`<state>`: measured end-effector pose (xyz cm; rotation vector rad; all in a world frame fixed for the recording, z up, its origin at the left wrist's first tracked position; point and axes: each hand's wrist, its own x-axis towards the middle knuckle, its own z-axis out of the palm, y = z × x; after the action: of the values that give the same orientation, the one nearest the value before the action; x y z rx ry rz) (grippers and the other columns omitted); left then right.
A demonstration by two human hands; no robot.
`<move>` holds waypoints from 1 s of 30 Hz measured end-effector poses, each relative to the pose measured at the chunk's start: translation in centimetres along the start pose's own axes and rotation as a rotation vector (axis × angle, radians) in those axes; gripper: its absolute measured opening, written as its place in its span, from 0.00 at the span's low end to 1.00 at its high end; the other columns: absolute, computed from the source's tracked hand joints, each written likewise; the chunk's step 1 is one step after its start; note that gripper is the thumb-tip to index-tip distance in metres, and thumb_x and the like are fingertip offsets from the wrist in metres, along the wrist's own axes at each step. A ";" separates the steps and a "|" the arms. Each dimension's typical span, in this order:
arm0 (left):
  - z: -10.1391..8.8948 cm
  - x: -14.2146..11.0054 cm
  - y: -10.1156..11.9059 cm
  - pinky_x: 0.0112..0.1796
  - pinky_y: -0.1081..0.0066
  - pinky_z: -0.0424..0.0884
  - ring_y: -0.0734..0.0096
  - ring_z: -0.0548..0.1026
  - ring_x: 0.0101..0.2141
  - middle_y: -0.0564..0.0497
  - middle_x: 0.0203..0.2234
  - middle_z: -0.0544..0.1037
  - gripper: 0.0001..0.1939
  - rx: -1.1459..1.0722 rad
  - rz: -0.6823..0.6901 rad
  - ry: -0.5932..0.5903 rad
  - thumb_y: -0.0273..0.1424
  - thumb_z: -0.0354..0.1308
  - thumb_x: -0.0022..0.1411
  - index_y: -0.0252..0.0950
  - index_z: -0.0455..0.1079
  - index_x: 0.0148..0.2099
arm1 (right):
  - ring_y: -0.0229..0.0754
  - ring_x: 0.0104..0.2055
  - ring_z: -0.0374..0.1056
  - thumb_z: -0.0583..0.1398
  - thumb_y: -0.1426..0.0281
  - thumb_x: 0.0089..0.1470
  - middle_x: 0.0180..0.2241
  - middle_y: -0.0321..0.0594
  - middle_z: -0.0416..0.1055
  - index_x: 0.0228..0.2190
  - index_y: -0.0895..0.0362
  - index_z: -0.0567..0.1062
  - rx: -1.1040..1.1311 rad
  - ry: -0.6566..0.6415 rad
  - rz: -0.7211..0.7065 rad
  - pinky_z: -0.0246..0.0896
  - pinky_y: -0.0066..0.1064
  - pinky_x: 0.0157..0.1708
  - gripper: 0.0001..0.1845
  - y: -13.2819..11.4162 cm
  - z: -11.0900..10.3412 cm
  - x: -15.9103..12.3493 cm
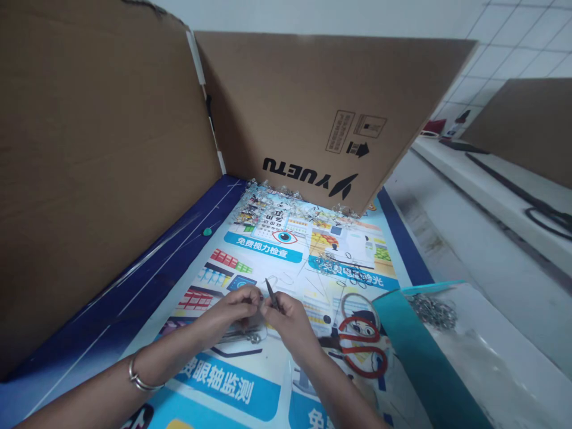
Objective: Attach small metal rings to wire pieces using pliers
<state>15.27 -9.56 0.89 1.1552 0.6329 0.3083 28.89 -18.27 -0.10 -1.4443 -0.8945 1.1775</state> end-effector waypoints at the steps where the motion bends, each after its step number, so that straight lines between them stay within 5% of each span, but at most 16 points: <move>1: 0.1 0.0 0.0 0.21 0.78 0.56 0.79 0.60 0.21 0.56 0.21 0.62 0.09 -0.004 0.001 -0.014 0.34 0.57 0.49 0.35 0.61 0.27 | 0.35 0.27 0.54 0.59 0.62 0.45 0.22 0.32 0.60 0.25 0.57 0.68 0.011 -0.004 -0.003 0.51 0.27 0.29 0.11 0.0 0.0 0.0; 7: 0.1 0.1 -0.4 0.23 0.76 0.54 0.79 0.57 0.20 0.57 0.17 0.59 0.18 0.048 0.051 -0.049 0.45 0.54 0.53 0.33 0.61 0.27 | 0.36 0.28 0.57 0.60 0.61 0.44 0.23 0.33 0.62 0.25 0.58 0.68 0.059 -0.028 -0.005 0.54 0.28 0.31 0.12 0.0 -0.1 0.0; 15: -0.3 0.1 -0.5 0.26 0.76 0.54 0.76 0.60 0.24 0.55 0.20 0.64 0.15 0.148 0.162 0.079 0.40 0.53 0.55 0.33 0.66 0.27 | 0.35 0.27 0.56 0.58 0.61 0.47 0.23 0.32 0.62 0.26 0.58 0.69 -0.050 -0.005 -0.029 0.52 0.27 0.29 0.12 -0.2 -0.2 0.0; 25: -0.9 0.0 0.3 0.33 0.75 0.59 0.71 0.65 0.30 0.52 0.25 0.70 0.13 0.132 0.272 0.203 0.38 0.53 0.56 0.34 0.68 0.28 | 0.41 0.33 0.60 0.53 0.67 0.51 0.28 0.39 0.66 0.27 0.55 0.71 -1.003 0.015 -0.286 0.52 0.30 0.32 0.09 -1.2 -2.6 -0.1; 30: -1.2 0.0 0.3 0.37 0.74 0.60 0.69 0.66 0.33 0.51 0.29 0.71 0.13 0.191 0.349 0.170 0.38 0.51 0.58 0.34 0.69 0.31 | 0.41 0.34 0.61 0.53 0.69 0.51 0.29 0.39 0.67 0.29 0.55 0.72 -1.175 -0.032 -0.291 0.51 0.30 0.34 0.08 -1.5 -2.3 -0.5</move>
<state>14.59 -8.57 0.83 1.4352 0.6162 0.6598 31.08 -19.01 1.44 -2.0616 -1.9119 0.3914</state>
